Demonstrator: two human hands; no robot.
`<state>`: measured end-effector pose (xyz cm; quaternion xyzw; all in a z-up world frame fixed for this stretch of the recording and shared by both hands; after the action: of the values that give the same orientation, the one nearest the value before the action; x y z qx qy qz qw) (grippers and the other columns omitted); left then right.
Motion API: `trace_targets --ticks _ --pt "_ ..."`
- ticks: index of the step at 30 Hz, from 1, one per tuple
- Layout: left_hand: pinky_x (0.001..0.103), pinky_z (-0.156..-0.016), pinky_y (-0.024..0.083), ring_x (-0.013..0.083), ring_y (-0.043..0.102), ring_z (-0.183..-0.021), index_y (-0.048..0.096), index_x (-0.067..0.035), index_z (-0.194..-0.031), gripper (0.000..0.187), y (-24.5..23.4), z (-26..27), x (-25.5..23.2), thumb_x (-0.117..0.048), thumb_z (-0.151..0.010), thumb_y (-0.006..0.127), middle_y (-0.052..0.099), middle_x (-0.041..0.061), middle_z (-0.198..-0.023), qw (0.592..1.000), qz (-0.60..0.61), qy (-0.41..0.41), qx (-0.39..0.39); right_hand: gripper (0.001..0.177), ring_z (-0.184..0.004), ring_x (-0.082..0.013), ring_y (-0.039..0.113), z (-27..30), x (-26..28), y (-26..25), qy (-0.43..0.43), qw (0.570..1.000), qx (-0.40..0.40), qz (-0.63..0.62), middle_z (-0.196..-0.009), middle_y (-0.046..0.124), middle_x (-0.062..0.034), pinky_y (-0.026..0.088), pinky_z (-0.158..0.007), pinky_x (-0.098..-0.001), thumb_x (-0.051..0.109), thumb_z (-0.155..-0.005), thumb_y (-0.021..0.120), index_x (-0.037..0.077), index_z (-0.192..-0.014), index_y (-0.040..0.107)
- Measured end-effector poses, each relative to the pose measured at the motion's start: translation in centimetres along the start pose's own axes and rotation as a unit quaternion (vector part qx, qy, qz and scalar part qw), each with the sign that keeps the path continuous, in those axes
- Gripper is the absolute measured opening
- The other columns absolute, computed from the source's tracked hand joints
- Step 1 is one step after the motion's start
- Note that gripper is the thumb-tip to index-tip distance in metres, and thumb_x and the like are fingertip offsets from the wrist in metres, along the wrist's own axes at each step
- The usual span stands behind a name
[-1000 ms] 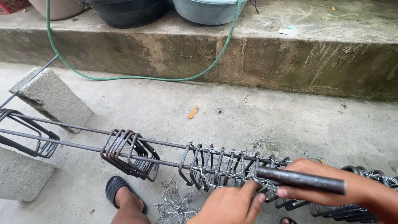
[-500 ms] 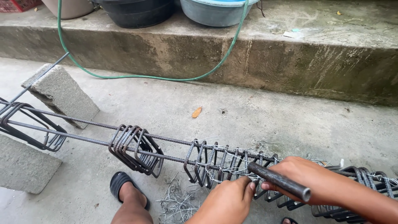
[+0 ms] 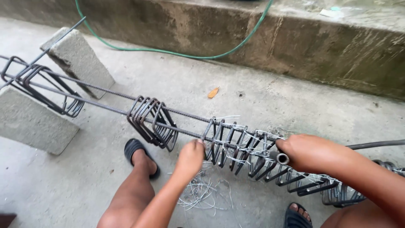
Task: Tying rebar stirrups to longitudinal bars using wire and a twisting tool
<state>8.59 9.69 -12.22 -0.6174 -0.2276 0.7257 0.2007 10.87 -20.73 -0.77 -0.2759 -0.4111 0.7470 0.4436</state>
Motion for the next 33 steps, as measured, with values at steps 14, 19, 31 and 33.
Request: trace_targets --ticks 14,19,31,33 --pt "0.042 -0.087 0.055 0.0366 0.070 -0.091 0.074 0.003 -0.092 0.041 2.3 -4.9 10.5 -0.025 -0.092 0.044 0.077 0.018 -0.093 0.994 0.075 -0.053 -0.062 0.028 -0.079 -0.0162 0.075 -0.9 1.8 -3.6 0.042 0.977 0.028 0.209 -0.084 0.078 0.0034 0.060 -0.082 -0.0303 0.045 -0.088 0.067 0.019 -0.087 0.075" --pt "0.041 -0.085 0.055 0.0321 0.070 -0.084 0.072 0.002 -0.092 0.043 1.6 -3.9 9.9 -0.026 -0.098 0.041 0.074 0.016 -0.085 0.992 0.094 -0.072 -0.049 0.031 -0.065 -0.0088 0.075 -1.0 3.0 -5.8 0.021 0.995 -0.022 0.097 -0.077 0.078 0.0094 0.062 -0.069 -0.0259 0.052 -0.097 0.054 0.027 -0.091 0.070" --pt "0.059 -0.093 0.053 0.0494 0.068 -0.107 0.073 -0.004 -0.093 0.048 1.6 -3.4 8.1 -0.031 -0.102 0.034 0.074 0.028 -0.096 0.991 0.076 -0.112 -0.003 0.023 -0.095 -0.0471 0.072 -7.4 8.6 -3.3 -0.084 0.967 -0.127 -0.204 -0.090 0.076 -0.0237 0.056 -0.081 -0.0582 0.029 -0.099 0.055 0.012 -0.113 0.061" --pt "0.061 -0.092 0.053 0.0497 0.068 -0.107 0.072 -0.001 -0.093 0.047 2.2 -3.5 8.3 -0.029 -0.102 0.035 0.073 0.030 -0.096 0.991 0.072 -0.115 -0.007 0.025 -0.091 -0.0488 0.071 -8.1 9.3 -2.8 -0.101 0.967 -0.141 -0.186 -0.090 0.074 -0.0248 0.056 -0.079 -0.0585 0.030 -0.099 0.053 0.011 -0.113 0.062"
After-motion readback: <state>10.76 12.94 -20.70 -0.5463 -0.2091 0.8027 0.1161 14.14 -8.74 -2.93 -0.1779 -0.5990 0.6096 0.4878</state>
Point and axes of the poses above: each hand's wrist, its own z-axis away from the middle knuckle, its own y-axis out of the palm, x = y × z, the point moved 1 cm from there along -z, towards the middle knuckle
